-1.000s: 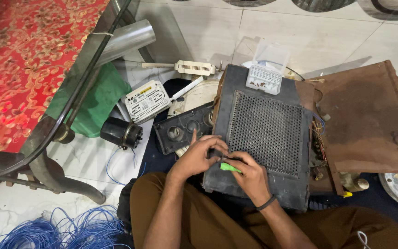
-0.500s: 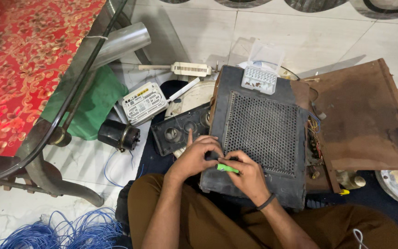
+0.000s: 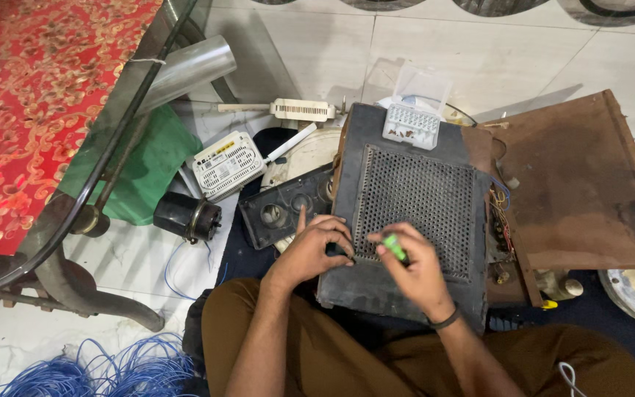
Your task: The person sits on the floor and uses a green-handled screwdriver to fasten screws into a perforated metal grille attached to a black electronic device. They repeatedly tighten screws at various points on the grille.
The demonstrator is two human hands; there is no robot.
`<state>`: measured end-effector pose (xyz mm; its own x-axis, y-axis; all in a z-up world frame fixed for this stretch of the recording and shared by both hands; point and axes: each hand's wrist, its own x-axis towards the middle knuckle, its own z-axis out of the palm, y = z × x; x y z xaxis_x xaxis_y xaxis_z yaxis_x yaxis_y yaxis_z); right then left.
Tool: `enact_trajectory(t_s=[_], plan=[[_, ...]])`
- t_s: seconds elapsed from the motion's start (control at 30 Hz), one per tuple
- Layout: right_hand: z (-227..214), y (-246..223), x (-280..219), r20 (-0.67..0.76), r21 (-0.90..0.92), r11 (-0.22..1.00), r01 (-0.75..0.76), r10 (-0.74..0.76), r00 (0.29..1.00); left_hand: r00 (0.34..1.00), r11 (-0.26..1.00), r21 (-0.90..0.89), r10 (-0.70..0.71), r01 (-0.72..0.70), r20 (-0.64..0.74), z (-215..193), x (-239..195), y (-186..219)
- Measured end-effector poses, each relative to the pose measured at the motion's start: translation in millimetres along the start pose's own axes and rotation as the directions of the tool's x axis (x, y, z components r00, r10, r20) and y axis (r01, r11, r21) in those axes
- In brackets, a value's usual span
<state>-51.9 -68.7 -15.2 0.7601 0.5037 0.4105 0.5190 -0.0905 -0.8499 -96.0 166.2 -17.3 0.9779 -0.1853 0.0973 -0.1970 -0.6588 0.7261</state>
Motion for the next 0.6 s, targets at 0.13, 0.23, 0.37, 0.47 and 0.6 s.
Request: enact_trajectory(t_s=[0.13,0.23,0.37,0.47,0.6], plan=[[0,8,6,-0.021,0.559,0.819,-0.126,0.165,0.986,1.0,0.999,-0.013,0.029,-0.029,-0.009,1,0,1],[14,13,10,-0.038,0.793,0.608,-0.039,0.113,0.993,1.0,1.0,-0.01,0.029,-0.029,0.002,0,0,1],[38,16,14,-0.022,0.843,0.538,-0.019,0.069,0.997,0.999,0.999,-0.001,0.033,-0.033,0.003,0,1,-1],[49,14,16,0.004,0.798,0.602,-0.014,0.018,1.0,0.998,0.998,-0.02,0.057,-0.058,-0.025,1,0,-2],[54,14,19,-0.011,0.783,0.622,0.008,0.001,1.0,0.998,0.998,-0.031,0.054,-0.054,-0.028,3,-1,-5]])
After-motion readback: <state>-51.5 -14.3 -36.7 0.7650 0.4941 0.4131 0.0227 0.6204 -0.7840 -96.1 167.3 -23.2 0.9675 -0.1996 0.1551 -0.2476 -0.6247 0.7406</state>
